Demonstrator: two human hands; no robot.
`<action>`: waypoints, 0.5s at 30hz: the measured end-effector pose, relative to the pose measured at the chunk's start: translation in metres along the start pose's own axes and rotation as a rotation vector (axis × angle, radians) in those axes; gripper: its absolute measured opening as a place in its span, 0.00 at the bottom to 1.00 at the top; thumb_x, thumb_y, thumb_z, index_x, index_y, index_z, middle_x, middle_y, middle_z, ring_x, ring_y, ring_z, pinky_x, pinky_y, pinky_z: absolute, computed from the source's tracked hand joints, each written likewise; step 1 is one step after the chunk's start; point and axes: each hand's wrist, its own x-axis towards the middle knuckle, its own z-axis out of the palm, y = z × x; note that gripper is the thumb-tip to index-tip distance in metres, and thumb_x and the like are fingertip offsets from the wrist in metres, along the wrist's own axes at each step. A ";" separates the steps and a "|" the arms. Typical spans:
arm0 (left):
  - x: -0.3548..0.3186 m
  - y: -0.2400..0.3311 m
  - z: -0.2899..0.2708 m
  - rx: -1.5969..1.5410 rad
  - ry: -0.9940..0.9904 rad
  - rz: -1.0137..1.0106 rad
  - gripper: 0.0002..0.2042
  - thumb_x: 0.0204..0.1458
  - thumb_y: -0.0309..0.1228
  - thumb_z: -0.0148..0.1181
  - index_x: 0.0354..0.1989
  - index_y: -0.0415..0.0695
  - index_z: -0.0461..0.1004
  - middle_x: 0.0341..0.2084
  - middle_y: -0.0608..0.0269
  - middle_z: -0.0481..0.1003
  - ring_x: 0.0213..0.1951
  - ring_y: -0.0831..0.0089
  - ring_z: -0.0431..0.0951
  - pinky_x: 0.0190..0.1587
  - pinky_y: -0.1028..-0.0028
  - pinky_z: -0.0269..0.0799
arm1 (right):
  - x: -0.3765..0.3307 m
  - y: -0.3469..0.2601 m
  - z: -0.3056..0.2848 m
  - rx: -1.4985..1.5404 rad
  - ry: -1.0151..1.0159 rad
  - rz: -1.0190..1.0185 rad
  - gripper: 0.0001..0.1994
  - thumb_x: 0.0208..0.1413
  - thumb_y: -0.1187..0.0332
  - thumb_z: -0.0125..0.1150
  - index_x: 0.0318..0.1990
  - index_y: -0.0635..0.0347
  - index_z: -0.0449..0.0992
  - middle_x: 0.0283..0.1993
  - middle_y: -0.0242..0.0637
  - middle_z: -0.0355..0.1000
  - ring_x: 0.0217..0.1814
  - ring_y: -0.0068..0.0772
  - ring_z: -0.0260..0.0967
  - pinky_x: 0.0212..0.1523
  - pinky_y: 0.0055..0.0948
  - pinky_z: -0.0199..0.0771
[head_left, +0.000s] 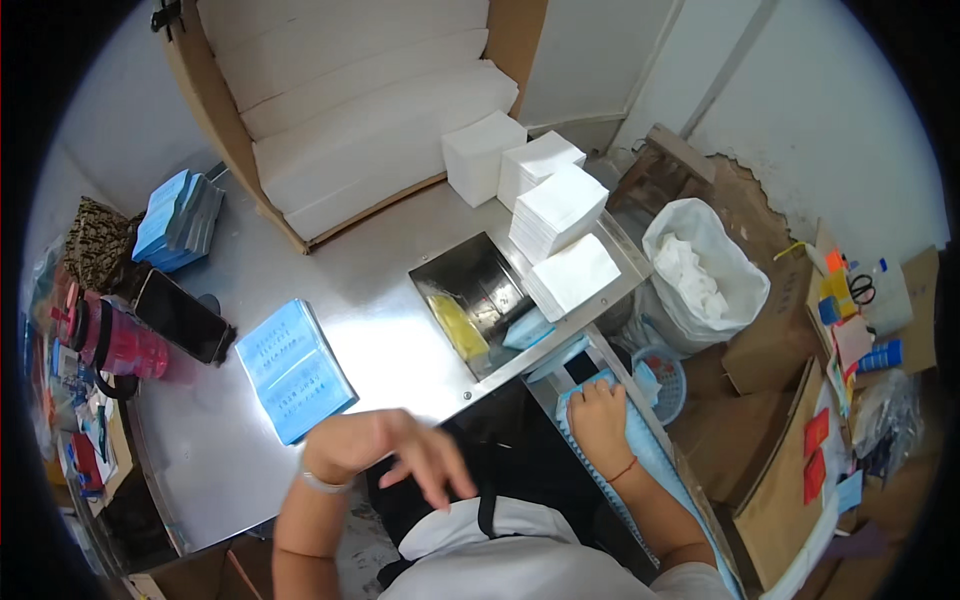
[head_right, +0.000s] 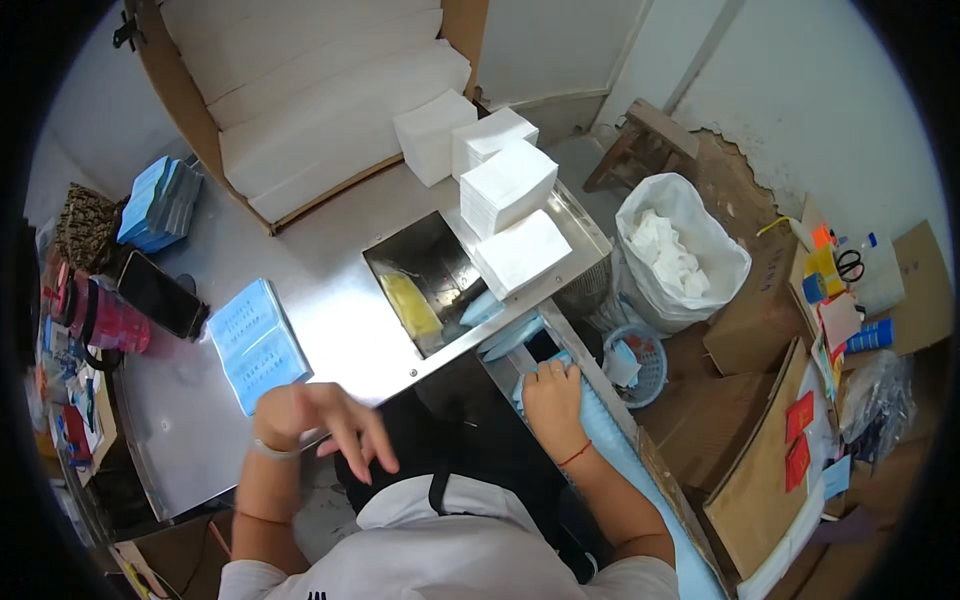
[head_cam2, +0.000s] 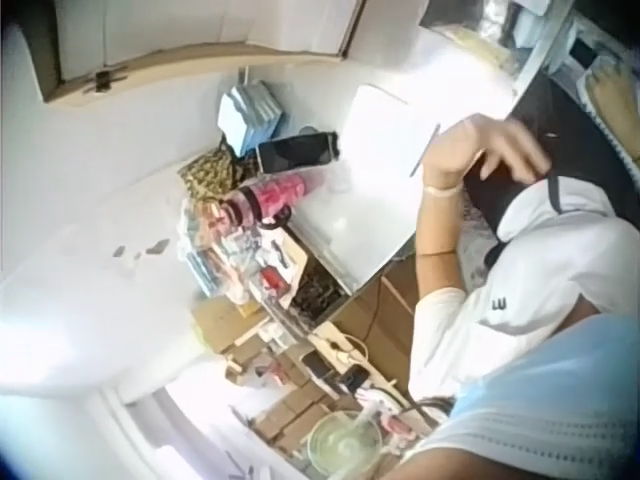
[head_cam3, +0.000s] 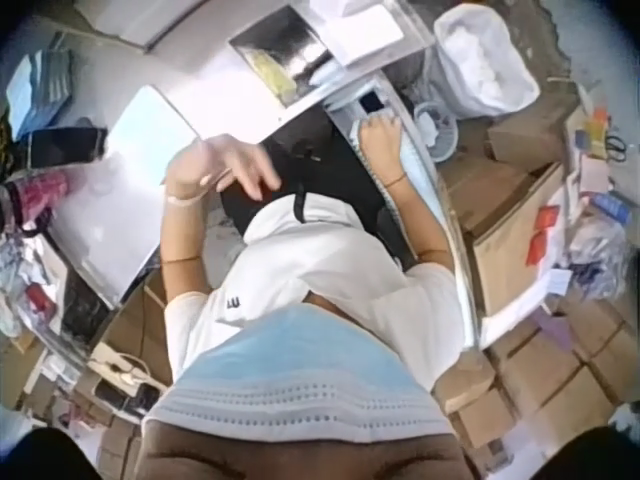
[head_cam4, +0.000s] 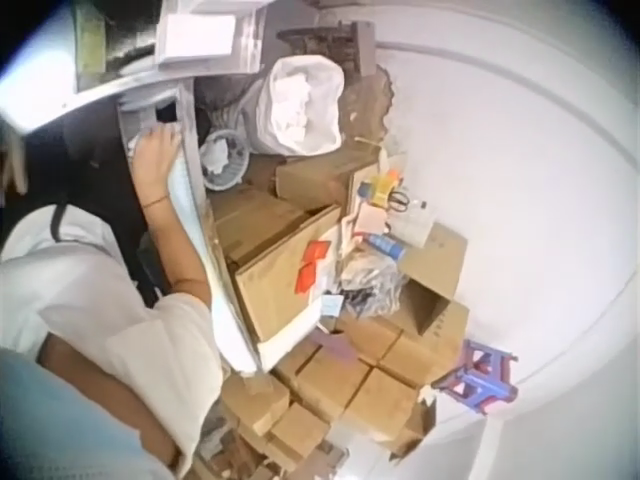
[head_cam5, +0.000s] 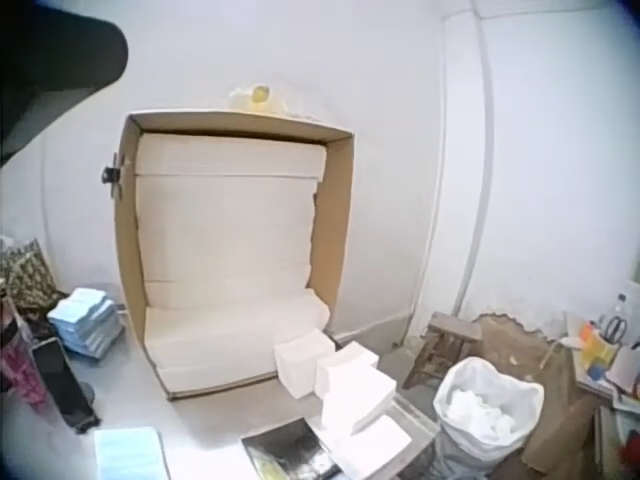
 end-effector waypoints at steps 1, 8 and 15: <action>-0.019 0.006 0.002 0.153 0.026 -0.204 0.39 0.64 0.60 0.32 0.36 0.36 0.83 0.44 0.47 0.80 0.36 0.68 0.79 0.23 0.78 0.73 | -0.006 -0.002 -0.006 -0.016 -0.071 0.010 0.08 0.52 0.66 0.61 0.26 0.58 0.79 0.26 0.36 0.70 0.37 0.40 0.66 0.40 0.43 0.61; -0.042 -0.004 0.036 0.367 -0.040 -1.050 0.36 0.60 0.64 0.44 0.26 0.41 0.83 0.16 0.58 0.77 0.21 0.69 0.79 0.32 0.73 0.74 | 0.072 0.000 -0.058 0.516 0.213 0.050 0.04 0.51 0.70 0.65 0.31 0.59 0.77 0.30 0.35 0.72 0.39 0.42 0.68 0.38 0.43 0.64; -0.009 -0.027 0.050 0.546 0.435 -0.612 0.28 0.63 0.53 0.49 0.30 0.36 0.80 0.23 0.53 0.77 0.25 0.58 0.77 0.33 0.66 0.72 | 0.137 -0.002 -0.061 0.362 0.526 0.135 0.12 0.51 0.70 0.66 0.42 0.64 0.79 0.40 0.37 0.70 0.44 0.43 0.67 0.55 0.46 0.64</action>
